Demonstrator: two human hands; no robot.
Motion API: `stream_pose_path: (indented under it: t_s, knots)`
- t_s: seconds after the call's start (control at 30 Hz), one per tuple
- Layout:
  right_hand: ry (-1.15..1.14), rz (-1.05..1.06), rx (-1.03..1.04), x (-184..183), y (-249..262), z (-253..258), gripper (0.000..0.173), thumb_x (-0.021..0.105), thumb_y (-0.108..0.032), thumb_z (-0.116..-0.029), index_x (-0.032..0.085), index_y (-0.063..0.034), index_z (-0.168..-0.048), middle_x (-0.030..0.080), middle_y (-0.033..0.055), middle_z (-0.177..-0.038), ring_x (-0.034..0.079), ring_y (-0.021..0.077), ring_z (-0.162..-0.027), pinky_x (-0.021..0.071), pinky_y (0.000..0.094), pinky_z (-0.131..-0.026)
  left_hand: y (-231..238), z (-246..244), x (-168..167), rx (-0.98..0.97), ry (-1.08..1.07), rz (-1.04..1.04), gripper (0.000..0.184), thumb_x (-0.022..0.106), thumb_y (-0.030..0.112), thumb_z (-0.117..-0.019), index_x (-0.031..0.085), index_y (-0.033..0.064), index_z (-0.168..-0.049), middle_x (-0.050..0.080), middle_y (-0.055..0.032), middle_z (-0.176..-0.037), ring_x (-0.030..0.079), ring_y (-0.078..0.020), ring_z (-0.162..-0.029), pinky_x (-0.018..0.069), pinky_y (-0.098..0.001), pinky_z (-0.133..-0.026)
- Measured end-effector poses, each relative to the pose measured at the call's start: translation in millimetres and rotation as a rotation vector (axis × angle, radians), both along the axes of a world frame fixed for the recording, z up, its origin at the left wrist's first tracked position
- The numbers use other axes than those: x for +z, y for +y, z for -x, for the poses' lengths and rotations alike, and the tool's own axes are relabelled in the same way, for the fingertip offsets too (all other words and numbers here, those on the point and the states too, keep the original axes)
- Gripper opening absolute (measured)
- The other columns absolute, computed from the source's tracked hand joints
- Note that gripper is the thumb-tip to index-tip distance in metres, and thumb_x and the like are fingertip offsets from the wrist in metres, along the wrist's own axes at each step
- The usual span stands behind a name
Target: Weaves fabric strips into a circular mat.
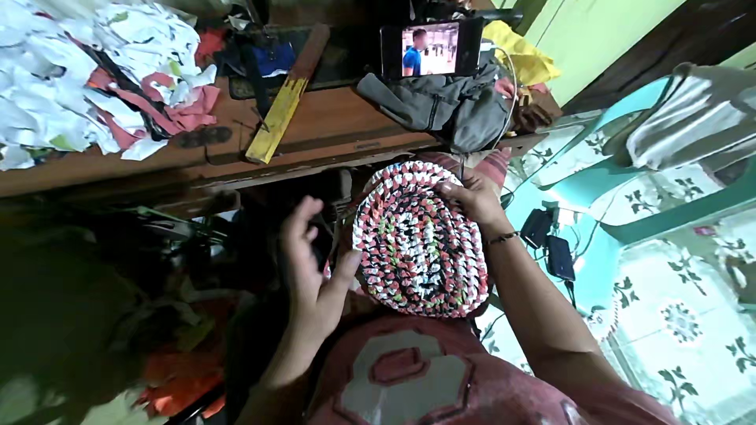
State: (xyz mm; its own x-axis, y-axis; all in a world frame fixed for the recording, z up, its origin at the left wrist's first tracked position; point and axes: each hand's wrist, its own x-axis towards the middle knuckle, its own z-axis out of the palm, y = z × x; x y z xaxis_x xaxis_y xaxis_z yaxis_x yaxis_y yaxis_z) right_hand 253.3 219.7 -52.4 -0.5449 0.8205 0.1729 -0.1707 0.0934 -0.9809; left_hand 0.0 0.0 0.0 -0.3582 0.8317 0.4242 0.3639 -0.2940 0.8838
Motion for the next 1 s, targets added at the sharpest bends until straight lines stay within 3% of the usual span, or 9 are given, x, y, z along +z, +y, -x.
stream_pose_path:
  t_s: [0.07,0.13,0.27,0.4,0.47,0.53,0.63,0.83,1.0]
  knots:
    - [0.011,-0.017,0.005,0.4,1.1,-0.1,0.016,0.067,-0.008,-0.0929,0.07,-0.0119,-0.109,0.073,-0.0075,-0.086,0.063,-0.0007,-0.065,0.0548,0.0188,-0.061,10.3,8.5,-35.0,-0.036,-0.008,0.216,0.074,0.06,0.047,-0.0993,0.034,0.0125,-0.159,0.047,-0.0093,-0.154,0.046,-0.0223,-0.141,0.0449,-0.0447,-0.111]
    - [-0.006,-0.028,-0.015,2.5,-3.9,-1.3,0.015,0.067,-0.009,-0.0931,0.07,-0.0155,-0.106,0.072,-0.0087,-0.081,0.058,-0.0024,-0.059,0.0506,0.0163,-0.054,22.9,16.7,-43.4,-0.053,-0.035,0.259,0.073,0.059,0.044,-0.1,0.034,0.0082,-0.158,0.051,-0.0121,-0.151,0.05,-0.0213,-0.138,0.047,-0.0415,-0.11]
    - [-0.067,-0.01,-0.062,2.3,-14.7,-9.7,0.009,0.07,-0.02,-0.0941,0.07,-0.0207,-0.103,0.066,-0.0067,-0.072,0.051,-0.0021,-0.05,0.0439,0.0142,-0.045,57.9,19.7,-30.6,-0.196,-0.053,0.204,0.071,0.059,0.043,-0.1008,0.033,0.0114,-0.159,0.053,-0.0075,-0.151,0.053,-0.0187,-0.135,0.0475,-0.0396,-0.109]
    - [-0.063,0.004,-0.075,1.9,-15.9,-11.3,0.01,0.072,-0.019,-0.0923,0.073,-0.0206,-0.102,0.069,-0.0069,-0.076,0.055,-0.0023,-0.054,0.0478,0.0148,-0.049,83.7,16.4,-22.0,-0.369,-0.159,0.358,0.077,0.063,0.045,-0.0969,0.03,0.021,-0.162,0.048,-0.0078,-0.154,0.053,-0.0196,-0.134,0.0487,-0.0428,-0.107]
    - [-0.058,0.011,-0.078,2.0,-15.8,-11.8,0.011,0.072,-0.019,-0.092,0.073,-0.0208,-0.103,0.07,-0.0073,-0.077,0.058,-0.0024,-0.056,0.0497,0.0153,-0.051,87.7,14.0,-15.4,-0.392,-0.233,0.368,0.064,0.069,0.03,-0.095,0.046,0.0154,-0.154,0.063,-0.0079,-0.135,0.063,-0.0173,-0.115,0.0547,-0.0385,-0.095]
    - [-0.048,0.011,-0.085,2.3,-15.5,-11.7,0.01,0.073,-0.018,-0.0918,0.074,-0.0208,-0.101,0.071,-0.0075,-0.077,0.058,-0.0022,-0.056,0.0501,0.0152,-0.052,87.8,10.3,-9.1,-0.353,-0.297,0.32,0.04,0.075,0.01,-0.0917,0.065,0.0062,-0.13,0.072,-0.0072,-0.112,0.07,-0.0146,-0.095,0.0604,-0.0333,-0.083]
    - [-0.032,0.008,-0.074,0.6,-15.6,-12.5,0.009,0.073,-0.021,-0.0916,0.073,-0.022,-0.1,0.07,-0.0082,-0.076,0.058,-0.0025,-0.056,0.0498,0.015,-0.051,82.4,5.6,-0.7,-0.275,-0.333,0.307,0.023,0.077,0.002,-0.0869,0.069,0.0044,-0.108,0.071,-0.0063,-0.096,0.068,-0.0137,-0.082,0.06,-0.03,-0.073]
    - [0.007,0.008,-0.069,-7.3,-12.2,-16.8,0.01,0.076,-0.024,-0.0909,0.074,-0.0228,-0.1,0.069,-0.009,-0.075,0.057,-0.0029,-0.055,0.0491,0.0148,-0.05,77.5,-0.6,5.3,-0.294,-0.377,0.276,0.02,0.076,0.012,-0.0907,0.069,0.006,-0.108,0.07,-0.0049,-0.093,0.067,-0.0121,-0.078,0.0589,-0.0268,-0.07]
    - [0.019,-0.01,-0.069,-6.4,-13.4,-15.8,0.009,0.074,-0.023,-0.0922,0.074,-0.0209,-0.101,0.069,-0.008,-0.075,0.057,-0.0026,-0.055,0.0487,0.0147,-0.05,78.4,-8.7,1.2,-0.227,-0.334,0.265,0.017,0.075,0.004,-0.0907,0.064,0.0058,-0.103,0.069,-0.0024,-0.081,0.066,-0.0086,-0.07,0.0571,-0.0241,-0.063]
